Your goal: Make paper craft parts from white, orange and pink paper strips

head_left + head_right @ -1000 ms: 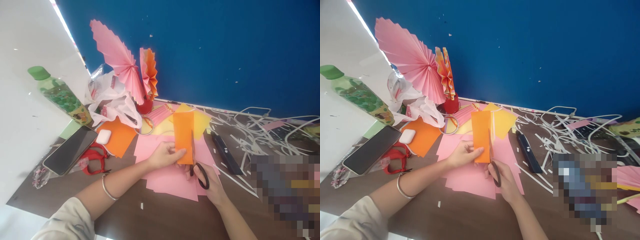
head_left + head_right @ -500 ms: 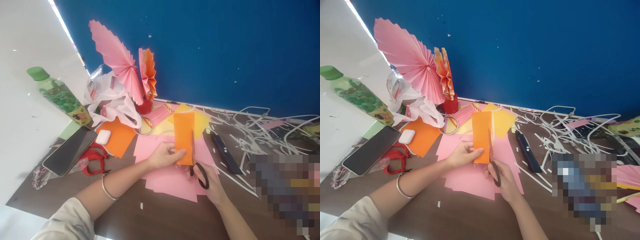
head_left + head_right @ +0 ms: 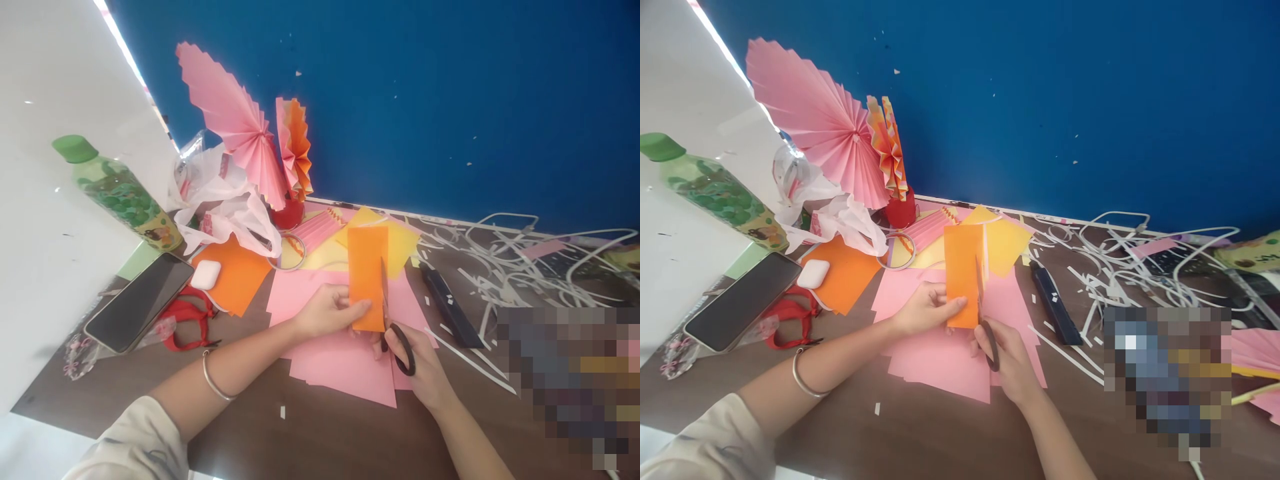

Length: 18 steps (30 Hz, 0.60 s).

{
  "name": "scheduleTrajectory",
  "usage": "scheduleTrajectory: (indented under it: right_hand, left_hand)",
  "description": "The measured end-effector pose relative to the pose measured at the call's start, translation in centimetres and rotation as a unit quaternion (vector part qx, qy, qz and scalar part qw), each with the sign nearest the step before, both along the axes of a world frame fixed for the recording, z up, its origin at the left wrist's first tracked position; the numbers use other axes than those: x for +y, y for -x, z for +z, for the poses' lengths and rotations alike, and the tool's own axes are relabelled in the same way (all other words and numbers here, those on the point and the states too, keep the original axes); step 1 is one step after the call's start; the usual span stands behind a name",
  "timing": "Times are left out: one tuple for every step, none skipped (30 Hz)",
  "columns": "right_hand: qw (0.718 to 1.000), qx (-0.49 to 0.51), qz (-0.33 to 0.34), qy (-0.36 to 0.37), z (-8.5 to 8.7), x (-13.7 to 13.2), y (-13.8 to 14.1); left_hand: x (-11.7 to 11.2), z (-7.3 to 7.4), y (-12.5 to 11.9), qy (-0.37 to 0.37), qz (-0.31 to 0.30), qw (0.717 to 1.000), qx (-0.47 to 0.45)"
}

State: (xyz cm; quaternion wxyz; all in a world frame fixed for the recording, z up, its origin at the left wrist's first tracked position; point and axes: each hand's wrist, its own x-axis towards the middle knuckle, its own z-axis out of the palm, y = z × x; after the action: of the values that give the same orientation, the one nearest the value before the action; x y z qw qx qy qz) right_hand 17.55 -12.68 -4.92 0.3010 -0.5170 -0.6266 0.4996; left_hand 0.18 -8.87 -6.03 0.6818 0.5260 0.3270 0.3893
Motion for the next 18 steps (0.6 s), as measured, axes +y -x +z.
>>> scheduleTrajectory:
  right_hand:
    - [1.0,0.001,-0.002,0.001,-0.04,0.0,-0.02]
    - [1.0,0.002,-0.004,0.002,-0.08,0.01,-0.05]
    - [1.0,0.005,-0.004,0.002,-0.11,0.01,-0.07]
    - [1.0,0.007,-0.004,0.002,-0.12,0.0,-0.08]
    - [1.0,0.008,-0.002,0.001,-0.11,-0.01,-0.07]
    - [1.0,0.008,0.001,0.002,-0.07,-0.03,-0.04]
    - [1.0,0.007,0.002,0.002,-0.01,-0.07,0.01]
    - [1.0,0.006,0.0,0.002,0.06,-0.12,0.08]
    - [1.0,0.005,-0.007,0.0,0.15,-0.18,0.17]
    - [1.0,0.004,-0.015,-0.002,0.23,-0.23,0.26]
    - [1.0,0.004,-0.025,-0.005,0.31,-0.28,0.35]
    - [0.999,0.002,-0.031,-0.007,0.38,-0.31,0.42]
    - [0.999,-0.001,-0.033,-0.008,0.42,-0.32,0.46]
    - [1.0,-0.004,-0.025,-0.007,0.45,-0.32,0.48]
    - [1.0,-0.006,-0.016,-0.007,0.46,-0.3,0.48]
    - [1.0,-0.007,-0.009,-0.007,0.47,-0.29,0.47]
    - [1.0,-0.007,-0.007,-0.006,0.47,-0.28,0.45]
    - [1.0,-0.005,-0.009,-0.005,0.46,-0.28,0.44]
  left_hand:
    - [0.0,-0.01,0.0,0.002,0.002,1.0,0.003]
    - [-0.01,-0.02,0.0,0.004,0.003,1.0,0.007]
    - [-0.01,-0.03,-0.01,0.005,0.003,1.0,0.009]
    - [-0.02,-0.05,-0.02,0.006,0.003,1.0,0.01]
    - [-0.03,-0.06,-0.03,0.006,0.001,1.0,0.012]
    - [-0.04,-0.07,-0.05,0.006,0.0,1.0,0.013]
    - [-0.05,-0.07,-0.06,0.005,-0.003,1.0,0.015]
    - [-0.05,-0.07,-0.07,0.003,-0.004,1.0,0.016]
    - [-0.05,-0.06,-0.08,0.001,-0.005,1.0,0.018]
    - [-0.06,-0.04,-0.09,-0.001,-0.003,1.0,0.021]
    - [-0.06,-0.02,-0.09,-0.002,-0.001,1.0,0.025]
    - [-0.06,0.0,-0.1,-0.001,0.002,1.0,0.028]
    - [-0.06,0.0,-0.1,0.0,0.003,1.0,0.029]
    - [-0.07,0.0,-0.11,0.001,0.002,1.0,0.029]
    - [-0.08,-0.01,-0.11,-0.001,-0.003,1.0,0.027]
    - [-0.09,-0.03,-0.11,-0.004,-0.008,1.0,0.024]
    - [-0.1,-0.06,-0.11,-0.008,-0.012,1.0,0.022]
    - [-0.11,-0.1,-0.11,-0.011,-0.012,1.0,0.021]
